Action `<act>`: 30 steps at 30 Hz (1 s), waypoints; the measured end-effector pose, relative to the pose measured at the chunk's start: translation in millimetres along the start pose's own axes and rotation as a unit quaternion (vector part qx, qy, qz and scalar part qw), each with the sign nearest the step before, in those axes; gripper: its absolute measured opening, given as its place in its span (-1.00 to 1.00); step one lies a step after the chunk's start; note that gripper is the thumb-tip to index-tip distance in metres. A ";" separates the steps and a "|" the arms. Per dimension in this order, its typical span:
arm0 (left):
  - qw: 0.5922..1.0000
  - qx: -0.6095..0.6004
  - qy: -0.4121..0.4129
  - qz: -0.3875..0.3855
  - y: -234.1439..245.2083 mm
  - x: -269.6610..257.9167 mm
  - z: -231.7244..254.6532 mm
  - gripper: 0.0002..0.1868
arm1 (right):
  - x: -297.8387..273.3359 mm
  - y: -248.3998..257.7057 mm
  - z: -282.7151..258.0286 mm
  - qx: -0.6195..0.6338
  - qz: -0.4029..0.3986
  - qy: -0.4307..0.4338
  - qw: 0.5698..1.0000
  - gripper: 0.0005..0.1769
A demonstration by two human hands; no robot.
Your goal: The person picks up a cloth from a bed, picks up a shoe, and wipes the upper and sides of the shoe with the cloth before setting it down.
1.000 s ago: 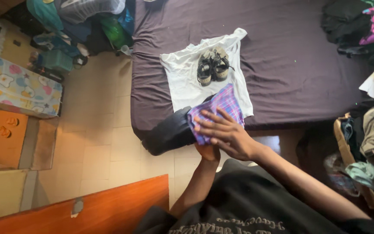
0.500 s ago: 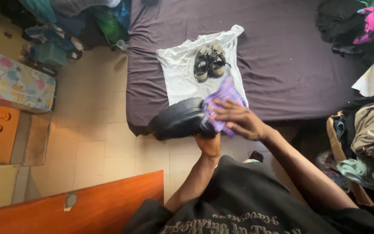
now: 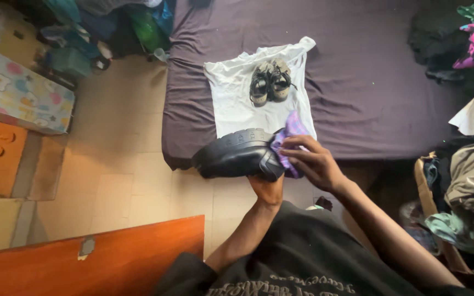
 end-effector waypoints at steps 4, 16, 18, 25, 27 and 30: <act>0.994 -0.084 0.006 0.070 11.8 0.9 -1.5 -0.56 | 9.3 -13.4 -15.4 0.012 0.009 -0.007 1.000 -0.65; 0.990 0.045 -0.049 0.124 -1.9 -0.6 -12.1 -0.59 | 1.5 -6.5 -16.6 -0.014 0.070 -0.105 0.992 -0.73; 0.991 0.029 -0.052 0.124 -5.5 0.2 -13.7 -0.60 | 11.4 -8.4 -27.4 -0.017 0.086 -0.064 0.994 -0.74; 0.999 0.030 0.003 -0.034 -47.4 1.4 -38.4 -0.73 | -11.8 7.4 -5.1 -0.027 0.077 -0.121 0.989 -0.73; 0.997 0.065 -0.034 0.031 -32.5 2.6 -30.2 -0.72 | -10.8 3.2 -4.3 -0.009 0.084 -0.163 0.983 -0.73; 0.992 0.004 -0.042 0.117 -2.5 0.0 -28.2 -0.66 | 10.1 -4.6 -33.5 -0.033 0.094 -0.077 0.992 -0.72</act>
Point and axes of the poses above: each hand's wrist, its own x-axis towards the middle knuckle, its own y-axis out of the back of the hand, z = x × y, the point moved 8 cm from there along x, towards the middle knuckle, and after that the axes turned 3 degrees about -z, right-handed, at the moved point
